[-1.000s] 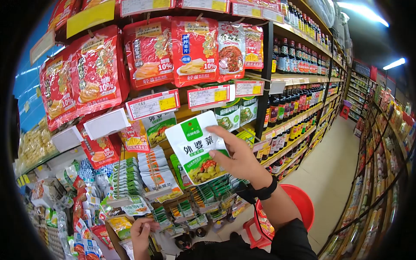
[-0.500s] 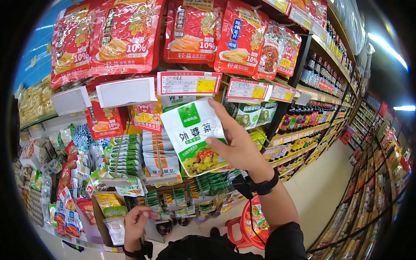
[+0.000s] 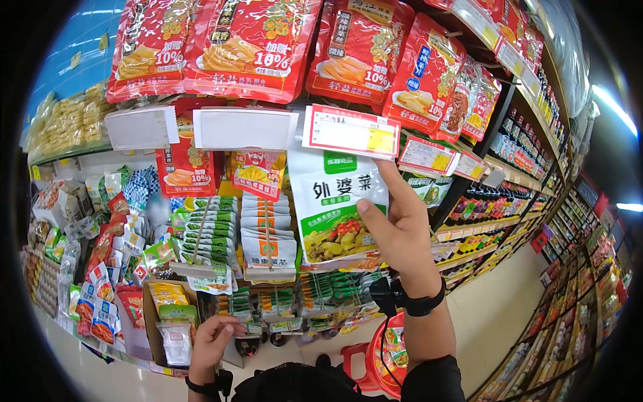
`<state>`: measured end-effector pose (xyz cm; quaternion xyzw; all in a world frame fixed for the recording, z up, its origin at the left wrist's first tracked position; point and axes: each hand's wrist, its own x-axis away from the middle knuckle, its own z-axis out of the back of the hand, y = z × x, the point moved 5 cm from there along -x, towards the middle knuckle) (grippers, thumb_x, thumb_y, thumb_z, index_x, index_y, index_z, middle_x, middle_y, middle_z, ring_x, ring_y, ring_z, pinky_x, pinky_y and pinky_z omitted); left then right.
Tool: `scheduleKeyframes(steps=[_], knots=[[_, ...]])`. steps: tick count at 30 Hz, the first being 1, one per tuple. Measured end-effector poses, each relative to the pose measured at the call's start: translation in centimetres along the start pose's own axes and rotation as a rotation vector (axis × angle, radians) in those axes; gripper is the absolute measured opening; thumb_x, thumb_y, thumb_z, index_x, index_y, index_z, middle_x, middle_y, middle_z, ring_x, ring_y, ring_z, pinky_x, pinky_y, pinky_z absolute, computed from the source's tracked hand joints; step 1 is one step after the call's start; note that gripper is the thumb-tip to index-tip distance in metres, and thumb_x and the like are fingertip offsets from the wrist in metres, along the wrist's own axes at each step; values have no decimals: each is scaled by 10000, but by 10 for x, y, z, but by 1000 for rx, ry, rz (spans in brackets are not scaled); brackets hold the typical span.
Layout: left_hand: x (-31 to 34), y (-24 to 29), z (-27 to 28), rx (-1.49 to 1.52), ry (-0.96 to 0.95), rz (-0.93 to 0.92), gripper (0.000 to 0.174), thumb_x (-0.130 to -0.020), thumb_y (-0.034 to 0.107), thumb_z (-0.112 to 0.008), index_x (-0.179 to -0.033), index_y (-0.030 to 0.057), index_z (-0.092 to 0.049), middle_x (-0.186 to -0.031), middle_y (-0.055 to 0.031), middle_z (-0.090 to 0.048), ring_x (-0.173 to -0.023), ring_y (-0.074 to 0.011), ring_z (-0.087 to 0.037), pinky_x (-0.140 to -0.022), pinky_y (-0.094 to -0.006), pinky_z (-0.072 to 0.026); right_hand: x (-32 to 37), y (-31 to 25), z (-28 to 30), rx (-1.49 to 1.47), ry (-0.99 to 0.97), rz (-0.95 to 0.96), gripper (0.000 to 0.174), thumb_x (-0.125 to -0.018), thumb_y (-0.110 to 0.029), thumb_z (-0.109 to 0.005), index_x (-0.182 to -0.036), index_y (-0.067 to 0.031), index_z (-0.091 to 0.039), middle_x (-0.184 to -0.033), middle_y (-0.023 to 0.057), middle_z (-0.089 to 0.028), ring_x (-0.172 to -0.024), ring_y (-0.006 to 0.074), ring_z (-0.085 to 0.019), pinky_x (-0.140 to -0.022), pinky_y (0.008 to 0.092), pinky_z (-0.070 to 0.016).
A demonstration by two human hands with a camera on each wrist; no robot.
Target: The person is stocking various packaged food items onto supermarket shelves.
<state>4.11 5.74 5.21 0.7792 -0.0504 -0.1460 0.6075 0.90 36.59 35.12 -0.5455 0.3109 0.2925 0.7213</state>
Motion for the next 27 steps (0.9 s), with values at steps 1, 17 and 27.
scheduleKeyframes(steps=[1,17,27], knots=[[0,0,0,0,3,0,181,-1000,60,-556,-1150,-31,-599,-1000,-146,-706,-921,-212,-692,-860,-339,-554,3,3,2,1,15,-31,642,-887,142,-571,-1487,66,-354,-1511,180,-423,-1366,202,-423,-1126,330,-320],[-7,-15,-11,-32,-42,-3,185,-997,70,-576,-1157,-17,-608,-984,-122,-722,-914,-182,-702,-807,-308,-563,-11,7,-4,71,-2,-111,516,-915,74,-593,-1409,72,-446,-1348,108,-560,-1226,155,-525,-1056,293,-389],[-3,-20,-15,-49,-38,43,182,-999,74,-574,-1153,-19,-605,-983,-123,-727,-937,-177,-698,-836,-305,-551,-52,56,-6,327,-168,-16,434,-925,-48,-635,-1339,24,-527,-1256,137,-619,-1174,187,-564,-1007,320,-430]])
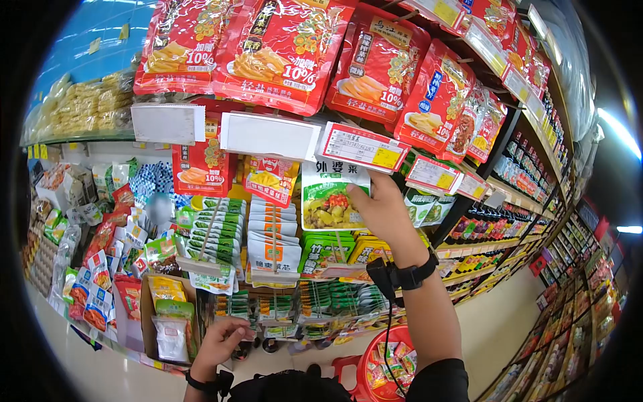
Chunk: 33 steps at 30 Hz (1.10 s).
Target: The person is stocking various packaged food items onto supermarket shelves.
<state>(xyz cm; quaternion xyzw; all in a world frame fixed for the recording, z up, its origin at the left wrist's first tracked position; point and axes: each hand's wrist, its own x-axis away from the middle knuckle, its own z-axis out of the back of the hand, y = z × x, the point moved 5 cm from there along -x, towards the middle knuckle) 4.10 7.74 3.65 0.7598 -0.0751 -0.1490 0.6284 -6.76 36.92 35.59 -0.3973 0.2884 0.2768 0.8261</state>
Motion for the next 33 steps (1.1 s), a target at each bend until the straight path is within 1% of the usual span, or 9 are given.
scheduleKeyframes(steps=[1,4,7,13,15,19,22,27,33], knots=[[1,-2,0,-17,2,9,183,-1000,75,-572,-1153,-21,-605,-985,-125,-728,-939,-176,-698,-841,-305,-549,-2,1,-1,83,-24,31,450,-925,-61,-639,-1351,20,-517,-1254,142,-617,-1170,201,-570,-995,325,-443],[4,-2,-1,-33,14,20,188,-999,71,-570,-1155,-29,-600,-989,-131,-731,-944,-175,-699,-843,-311,-547,0,12,-9,-64,-116,-209,545,-925,-105,-658,-1418,8,-455,-1246,146,-606,-1141,224,-593,-927,338,-492],[6,-4,-1,7,7,20,193,-998,66,-569,-1160,-36,-595,-983,-132,-731,-946,-176,-697,-848,-311,-546,13,9,-4,36,-241,-334,624,-931,-130,-666,-1480,-20,-391,-1247,135,-595,-1114,215,-606,-870,332,-519],[11,-12,5,23,23,58,179,-998,51,-562,-1152,-30,-600,-996,-120,-718,-945,-174,-689,-859,-310,-539,68,-6,38,33,-403,-356,566,-950,-134,-650,-1470,-59,-439,-1202,136,-619,-1100,202,-616,-925,336,-520],[9,-17,4,11,4,83,167,-1002,52,-552,-1141,-23,-606,-999,-107,-710,-924,-173,-686,-841,-307,-540,92,-22,54,88,-509,-332,550,-938,-124,-672,-1438,-26,-468,-1210,161,-635,-1107,232,-631,-939,358,-523],[-1,-24,-12,-4,-21,132,161,-1006,67,-550,-1129,-19,-610,-978,-123,-705,-883,-177,-679,-810,-306,-539,161,-12,95,41,-509,-390,528,-944,-88,-659,-1433,-18,-473,-1220,155,-652,-1106,230,-638,-966,354,-503],[-10,-27,-34,-61,-110,170,177,-1005,39,-532,-1148,-43,-595,-983,-137,-700,-883,-189,-681,-844,-313,-539,231,13,129,-102,-334,-674,496,-972,-99,-626,-1439,-33,-474,-1254,131,-636,-1158,215,-610,-996,349,-480],[-30,-36,-82,-101,-253,229,183,-996,8,-518,-1155,-44,-592,-986,-142,-697,-902,-197,-687,-852,-316,-543,369,77,189,-175,-59,-950,450,-997,-117,-594,-1424,-25,-484,-1249,117,-633,-1150,201,-614,-1004,344,-479],[-52,-42,-167,-164,-384,282,185,-990,-5,-514,-1153,-45,-592,-990,-142,-697,-901,-201,-690,-859,-317,-546,571,156,215,-222,499,-1374,478,-978,-212,-611,-1402,-17,-506,-1164,102,-674,-1049,183,-638,-920,333,-512]])
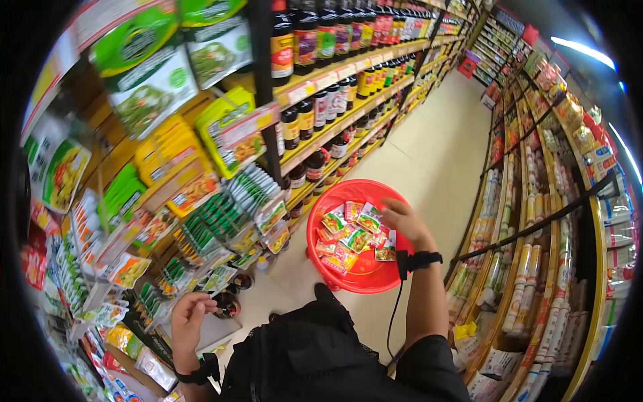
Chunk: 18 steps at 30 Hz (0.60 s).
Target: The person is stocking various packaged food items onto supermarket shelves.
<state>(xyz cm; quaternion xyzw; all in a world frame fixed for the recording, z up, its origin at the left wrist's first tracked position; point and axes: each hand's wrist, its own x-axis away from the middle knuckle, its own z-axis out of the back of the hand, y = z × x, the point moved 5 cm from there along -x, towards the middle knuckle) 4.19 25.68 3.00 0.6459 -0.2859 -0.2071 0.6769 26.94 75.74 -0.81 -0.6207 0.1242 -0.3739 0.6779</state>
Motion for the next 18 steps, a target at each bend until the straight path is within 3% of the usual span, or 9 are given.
scheduleKeyframes(steps=[6,8,10,11,13,16,18], knots=[[-41,13,-91,-174,-78,69,175,-965,2,-551,-1120,-49,-616,-1005,-131,-702,-919,-197,-696,-858,-315,-545,-31,192,45,-202,105,-384,394,-950,-132,-567,-1331,-35,-554,-953,53,-663,-809,162,-639,-723,299,-530],[-50,18,-118,-187,-107,100,174,-956,-1,-556,-1109,-51,-623,-1005,-128,-703,-930,-194,-698,-858,-312,-544,-40,258,44,-398,144,-436,245,-928,-101,-586,-1158,-18,-592,-765,21,-581,-609,143,-565,-522,292,-455],[-59,25,-139,-274,-125,118,180,-952,-12,-548,-1112,-52,-622,-1007,-132,-708,-940,-196,-702,-857,-312,-543,-46,337,48,-394,-17,-502,371,-927,-163,-610,-1277,-45,-571,-875,21,-640,-724,150,-614,-626,300,-502],[-60,27,-146,-304,-114,144,181,-952,-12,-548,-1112,-52,-622,-1009,-134,-709,-942,-196,-702,-857,-313,-543,-47,365,43,-392,-20,-556,379,-926,-167,-612,-1284,-50,-568,-851,10,-621,-692,145,-593,-596,298,-483],[-64,25,-156,-367,-109,167,183,-955,3,-549,-1114,-58,-616,-1009,-144,-711,-951,-205,-705,-863,-320,-540,-52,400,33,-385,-27,-659,396,-923,-176,-616,-1298,-61,-562,-805,-13,-584,-626,135,-550,-538,294,-446],[-64,24,-164,-370,-52,221,186,-961,18,-547,-1115,-66,-608,-999,-153,-710,-943,-210,-702,-872,-327,-536,-61,387,16,-273,140,-688,425,-876,-157,-682,-1264,-13,-583,-786,25,-605,-556,112,-497,-472,282,-375],[-63,20,-164,-414,-36,250,193,-964,7,-520,-1127,-69,-590,-1007,-166,-698,-937,-215,-693,-885,-336,-530,-79,403,4,-251,94,-602,517,-869,-166,-694,-1343,-19,-551,-836,36,-633,-571,112,-509,-499,286,-398]])
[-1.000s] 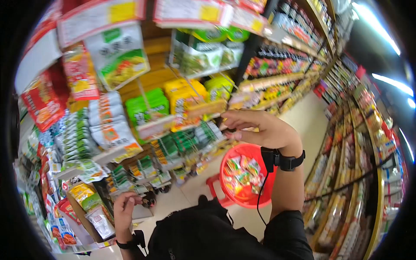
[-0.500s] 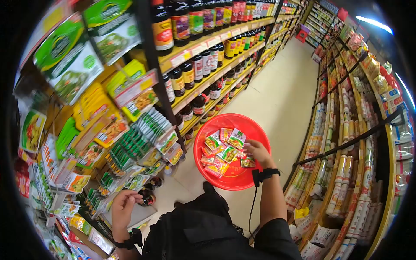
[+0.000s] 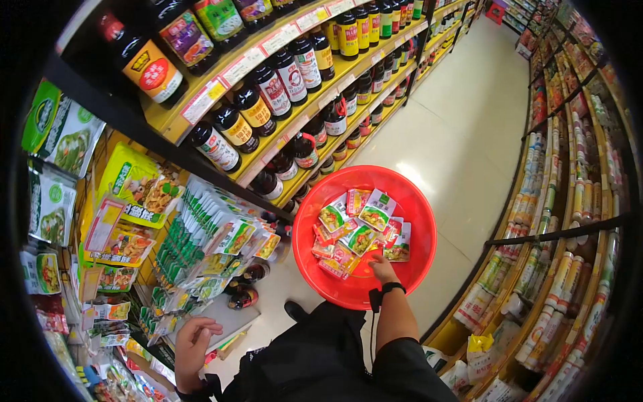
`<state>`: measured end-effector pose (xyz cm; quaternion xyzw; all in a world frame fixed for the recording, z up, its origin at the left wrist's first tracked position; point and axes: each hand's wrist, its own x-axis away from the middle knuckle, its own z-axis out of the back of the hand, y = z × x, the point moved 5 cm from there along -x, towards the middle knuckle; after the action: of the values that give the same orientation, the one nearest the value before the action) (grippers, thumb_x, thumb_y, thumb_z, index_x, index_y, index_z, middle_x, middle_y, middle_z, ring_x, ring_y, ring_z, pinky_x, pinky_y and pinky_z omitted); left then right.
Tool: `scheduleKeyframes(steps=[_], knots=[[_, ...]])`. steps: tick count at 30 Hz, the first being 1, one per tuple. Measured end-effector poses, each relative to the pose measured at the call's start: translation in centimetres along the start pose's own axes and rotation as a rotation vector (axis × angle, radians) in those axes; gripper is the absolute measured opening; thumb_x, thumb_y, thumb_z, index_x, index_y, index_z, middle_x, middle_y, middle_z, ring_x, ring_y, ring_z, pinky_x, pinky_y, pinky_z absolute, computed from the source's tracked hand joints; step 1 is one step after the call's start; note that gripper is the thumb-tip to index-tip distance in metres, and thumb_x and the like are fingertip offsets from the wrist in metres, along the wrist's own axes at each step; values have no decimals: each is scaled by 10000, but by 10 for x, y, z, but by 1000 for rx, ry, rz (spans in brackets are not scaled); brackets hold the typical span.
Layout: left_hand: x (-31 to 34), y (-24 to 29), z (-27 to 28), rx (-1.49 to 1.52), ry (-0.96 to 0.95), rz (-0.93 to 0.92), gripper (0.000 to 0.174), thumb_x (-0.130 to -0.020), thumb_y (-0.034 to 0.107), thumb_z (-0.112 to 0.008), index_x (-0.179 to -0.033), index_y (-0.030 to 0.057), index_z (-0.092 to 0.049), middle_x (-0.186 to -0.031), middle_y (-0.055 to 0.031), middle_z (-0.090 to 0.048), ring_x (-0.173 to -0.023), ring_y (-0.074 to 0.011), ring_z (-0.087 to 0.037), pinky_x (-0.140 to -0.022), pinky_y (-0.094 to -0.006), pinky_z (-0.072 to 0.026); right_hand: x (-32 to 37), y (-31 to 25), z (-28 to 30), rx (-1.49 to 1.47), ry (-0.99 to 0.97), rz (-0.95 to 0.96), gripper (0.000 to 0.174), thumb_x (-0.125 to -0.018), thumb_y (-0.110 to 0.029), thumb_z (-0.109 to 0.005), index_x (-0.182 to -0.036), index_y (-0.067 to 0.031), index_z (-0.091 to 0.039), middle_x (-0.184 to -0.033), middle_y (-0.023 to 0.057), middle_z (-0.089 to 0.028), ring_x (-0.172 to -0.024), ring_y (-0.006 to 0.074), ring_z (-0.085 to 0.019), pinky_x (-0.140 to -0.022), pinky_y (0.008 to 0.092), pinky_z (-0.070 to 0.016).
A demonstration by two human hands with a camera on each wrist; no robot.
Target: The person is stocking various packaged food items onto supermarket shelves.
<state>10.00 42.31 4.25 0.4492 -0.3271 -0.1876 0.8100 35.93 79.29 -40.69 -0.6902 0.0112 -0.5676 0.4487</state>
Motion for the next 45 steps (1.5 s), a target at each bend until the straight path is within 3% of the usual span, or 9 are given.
scheduleKeyframes(steps=[3,6,7,14,21,27,34,39,45], knots=[[4,2,-2,-38,33,83,211,-961,-23,-478,-1147,-62,-570,-1035,-178,-676,-949,-223,-682,-901,-347,-529,-29,1,-21,122,-31,115,583,-868,-150,-688,-1417,-60,-513,-897,51,-645,-649,123,-547,-569,289,-434],[10,3,-1,-38,116,175,218,-958,-28,-471,-1149,-61,-570,-1028,-175,-682,-955,-218,-682,-905,-344,-528,-39,-6,-36,159,-48,-64,608,-871,-152,-685,-1442,-66,-494,-1004,82,-657,-795,148,-593,-685,296,-476],[12,5,0,-37,130,190,220,-957,-28,-470,-1150,-61,-570,-1024,-174,-684,-956,-217,-682,-906,-344,-528,-33,-19,-41,167,-26,-72,631,-856,-125,-683,-1450,-61,-482,-1085,110,-668,-945,181,-621,-822,298,-488],[24,7,7,-5,211,155,206,-969,-12,-489,-1151,-40,-580,-1000,-136,-699,-941,-197,-678,-897,-331,-520,-63,-14,-52,-164,10,-43,553,-833,-106,-677,-1356,25,-557,-1300,150,-630,-1193,253,-585,-1010,341,-435],[26,15,4,-113,221,161,223,-959,-3,-506,-1165,-33,-585,-1000,-119,-703,-951,-180,-667,-900,-313,-503,-79,-17,-52,270,-11,-5,430,-872,-215,-641,-1210,51,-645,-1138,194,-699,-1079,285,-652,-940,355,-485],[25,12,-2,-143,194,112,281,-935,-3,-541,-1212,-34,-584,-1017,-148,-716,-975,-217,-694,-888,-331,-516,-42,-77,-46,660,234,512,292,-886,-241,-626,-1013,11,-701,-905,219,-709,-872,359,-696,-778,419,-534],[9,17,-19,-151,109,99,320,-925,10,-565,-1241,-38,-576,-1047,-168,-716,-997,-241,-699,-905,-347,-520,1,-130,-7,337,524,674,55,-832,-24,-647,-881,-2,-637,-779,169,-667,-731,295,-671,-680,394,-518],[-4,21,-33,-135,38,57,327,-926,23,-588,-1246,-40,-572,-1058,-155,-715,-1013,-226,-692,-910,-338,-519,26,-187,-10,113,164,701,398,-875,37,-586,-1260,-14,-497,-903,83,-600,-822,178,-627,-726,325,-517],[-24,46,-53,-165,-40,4,328,-947,73,-613,-1253,-37,-571,-1110,-144,-702,-1047,-220,-677,-906,-336,-521,105,-284,-62,-332,-386,612,461,-902,88,-481,-1356,11,-461,-1201,108,-603,-1084,177,-609,-935,302,-501]])
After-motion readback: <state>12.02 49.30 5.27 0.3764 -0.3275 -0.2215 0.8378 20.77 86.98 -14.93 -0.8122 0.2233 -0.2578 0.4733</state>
